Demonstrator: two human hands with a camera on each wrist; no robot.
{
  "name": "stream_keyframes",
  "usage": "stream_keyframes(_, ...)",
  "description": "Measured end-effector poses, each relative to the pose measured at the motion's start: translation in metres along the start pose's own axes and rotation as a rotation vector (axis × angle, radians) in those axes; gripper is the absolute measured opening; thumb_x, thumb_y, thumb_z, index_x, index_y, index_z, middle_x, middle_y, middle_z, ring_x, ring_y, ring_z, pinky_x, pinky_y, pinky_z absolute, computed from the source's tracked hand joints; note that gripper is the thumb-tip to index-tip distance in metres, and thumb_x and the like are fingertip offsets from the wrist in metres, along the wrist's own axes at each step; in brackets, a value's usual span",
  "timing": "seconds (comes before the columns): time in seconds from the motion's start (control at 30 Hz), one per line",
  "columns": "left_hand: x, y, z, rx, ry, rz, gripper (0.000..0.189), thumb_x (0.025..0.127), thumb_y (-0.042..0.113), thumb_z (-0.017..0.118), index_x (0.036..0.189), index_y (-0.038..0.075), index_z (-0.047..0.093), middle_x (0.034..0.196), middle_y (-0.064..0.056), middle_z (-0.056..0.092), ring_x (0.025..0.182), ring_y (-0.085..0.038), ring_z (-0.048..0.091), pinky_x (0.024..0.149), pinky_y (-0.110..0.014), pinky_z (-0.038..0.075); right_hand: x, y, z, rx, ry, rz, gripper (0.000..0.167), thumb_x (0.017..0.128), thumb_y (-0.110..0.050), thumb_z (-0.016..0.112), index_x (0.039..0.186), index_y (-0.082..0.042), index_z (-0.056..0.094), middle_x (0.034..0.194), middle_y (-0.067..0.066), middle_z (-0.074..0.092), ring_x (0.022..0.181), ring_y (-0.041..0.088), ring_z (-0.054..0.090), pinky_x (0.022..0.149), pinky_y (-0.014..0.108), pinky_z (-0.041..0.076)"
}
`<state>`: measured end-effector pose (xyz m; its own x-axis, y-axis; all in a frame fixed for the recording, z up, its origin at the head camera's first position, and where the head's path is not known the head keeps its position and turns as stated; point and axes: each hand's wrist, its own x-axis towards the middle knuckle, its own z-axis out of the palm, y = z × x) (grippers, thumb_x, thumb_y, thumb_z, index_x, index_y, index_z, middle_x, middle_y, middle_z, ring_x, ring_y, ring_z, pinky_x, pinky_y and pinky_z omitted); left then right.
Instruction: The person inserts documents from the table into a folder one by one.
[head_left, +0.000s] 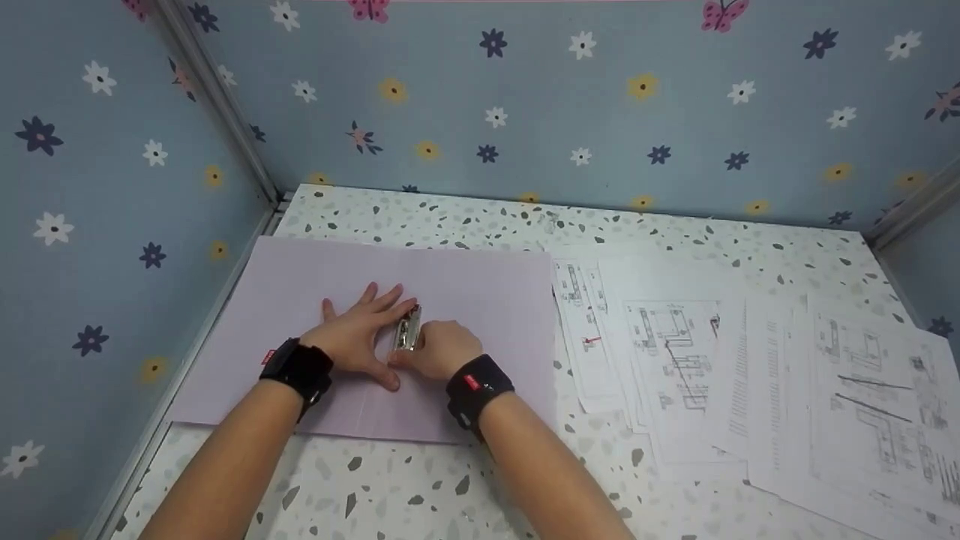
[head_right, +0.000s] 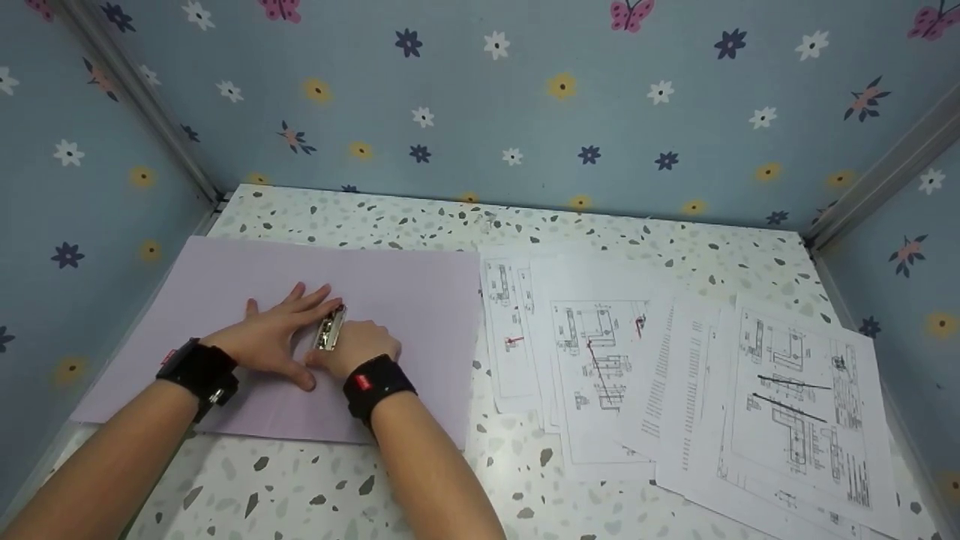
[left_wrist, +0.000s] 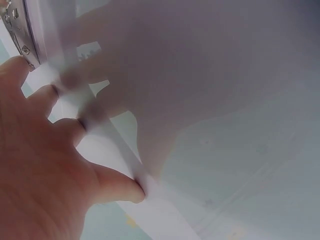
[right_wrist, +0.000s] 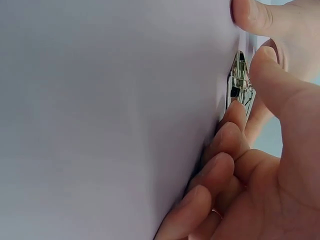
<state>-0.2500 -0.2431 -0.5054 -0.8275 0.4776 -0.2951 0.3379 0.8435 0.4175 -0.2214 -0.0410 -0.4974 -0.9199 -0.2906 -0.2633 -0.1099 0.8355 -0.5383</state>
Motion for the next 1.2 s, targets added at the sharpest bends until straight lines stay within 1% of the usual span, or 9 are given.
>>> stream_keyframes(0.17, 0.0, -0.001, 0.001, -0.005, 0.002, 0.002, 0.139, 0.057, 0.062, 0.1, 0.171, 0.031, 0.028, 0.18, -0.002, 0.011, 0.164, -0.04, -0.003, 0.103, -0.093, -0.011, 0.001, 0.003, -0.001, 0.02, -0.011, -0.015, 0.046, 0.094, -0.057, 0.076, 0.076, -0.017, 0.064, 0.063, -0.006, 0.052, 0.062, 0.015, 0.05, 0.055, 0.031, 0.037)
stream_keyframes(0.4, 0.0, -0.002, 0.0, 0.002, 0.006, 0.006, 0.146, 0.058, 0.068, 0.097, 0.171, 0.013, 0.023, 0.18, -0.004, 0.006, 0.163, -0.043, -0.004, 0.101, -0.094, -0.012, 0.005, 0.01, 0.002, -0.031, 0.053, -0.074, 0.047, 0.087, -0.051, 0.087, 0.072, -0.016, 0.059, 0.061, -0.007, 0.055, 0.06, 0.014, 0.052, 0.055, 0.03, 0.037)
stream_keyframes(0.5, 0.001, -0.003, 0.0, 0.008, 0.001, -0.004, 0.151, 0.056, 0.07, 0.096, 0.172, 0.015, 0.017, 0.18, -0.002, 0.005, 0.163, -0.042, -0.005, 0.102, -0.093, -0.012, 0.005, 0.011, 0.003, -0.021, 0.051, -0.077, 0.046, 0.087, -0.049, 0.087, 0.072, -0.017, 0.058, 0.061, -0.007, 0.056, 0.06, 0.014, 0.053, 0.056, 0.03, 0.038)
stream_keyframes(0.63, 0.002, -0.004, 0.002, -0.011, 0.006, -0.016, 0.16, 0.053, 0.069, 0.098, 0.174, 0.021, 0.005, 0.179, -0.003, 0.009, 0.163, -0.04, -0.005, 0.103, -0.092, -0.014, 0.005, 0.011, 0.002, -0.016, 0.04, -0.065, 0.045, 0.088, -0.048, 0.087, 0.073, -0.016, 0.059, 0.061, -0.007, 0.057, 0.061, 0.014, 0.054, 0.056, 0.031, 0.039)
stream_keyframes(0.73, 0.002, -0.005, 0.003, -0.024, 0.011, -0.019, 0.162, 0.052, 0.066, 0.099, 0.174, 0.024, 0.0, 0.179, -0.004, 0.01, 0.164, -0.039, -0.005, 0.103, -0.092, -0.014, 0.005, 0.011, 0.003, -0.018, 0.042, -0.065, 0.044, 0.088, -0.048, 0.087, 0.073, -0.016, 0.06, 0.062, -0.006, 0.057, 0.062, 0.014, 0.054, 0.057, 0.031, 0.04)
stream_keyframes(0.87, 0.002, -0.003, 0.002, -0.013, 0.016, -0.007, 0.158, 0.053, 0.065, 0.1, 0.174, 0.023, 0.007, 0.179, -0.004, 0.011, 0.164, -0.041, -0.002, 0.101, -0.094, -0.011, 0.005, 0.011, 0.004, -0.033, 0.059, -0.08, 0.046, 0.088, -0.048, 0.087, 0.072, -0.015, 0.06, 0.061, -0.006, 0.057, 0.061, 0.015, 0.053, 0.057, 0.032, 0.04)
stream_keyframes(0.97, 0.002, -0.001, 0.0, -0.005, 0.016, -0.015, 0.156, 0.053, 0.066, 0.1, 0.174, 0.027, 0.01, 0.18, -0.001, 0.011, 0.164, -0.04, 0.0, 0.101, -0.095, -0.009, 0.005, 0.011, 0.004, -0.044, 0.064, -0.086, 0.046, 0.088, -0.05, 0.087, 0.072, -0.015, 0.06, 0.061, -0.006, 0.057, 0.061, 0.015, 0.053, 0.056, 0.032, 0.039)
stream_keyframes(1.1, 0.002, 0.003, -0.002, 0.001, -0.001, -0.031, 0.155, 0.053, 0.066, 0.1, 0.174, 0.032, 0.008, 0.18, -0.001, 0.008, 0.164, -0.04, -0.001, 0.102, -0.095, -0.007, 0.005, 0.012, 0.004, -0.026, 0.043, -0.089, 0.044, 0.09, -0.049, 0.086, 0.075, -0.015, 0.061, 0.061, -0.005, 0.057, 0.061, 0.015, 0.053, 0.056, 0.031, 0.038)
stream_keyframes(1.2, 0.001, 0.006, -0.004, 0.008, -0.011, -0.026, 0.153, 0.056, 0.065, 0.1, 0.174, 0.028, 0.009, 0.18, -0.005, 0.008, 0.163, -0.043, -0.001, 0.1, -0.096, -0.005, 0.004, 0.016, 0.004, 0.014, 0.013, -0.093, 0.042, 0.091, -0.049, 0.084, 0.077, -0.015, 0.063, 0.062, -0.005, 0.058, 0.061, 0.015, 0.054, 0.055, 0.03, 0.038)
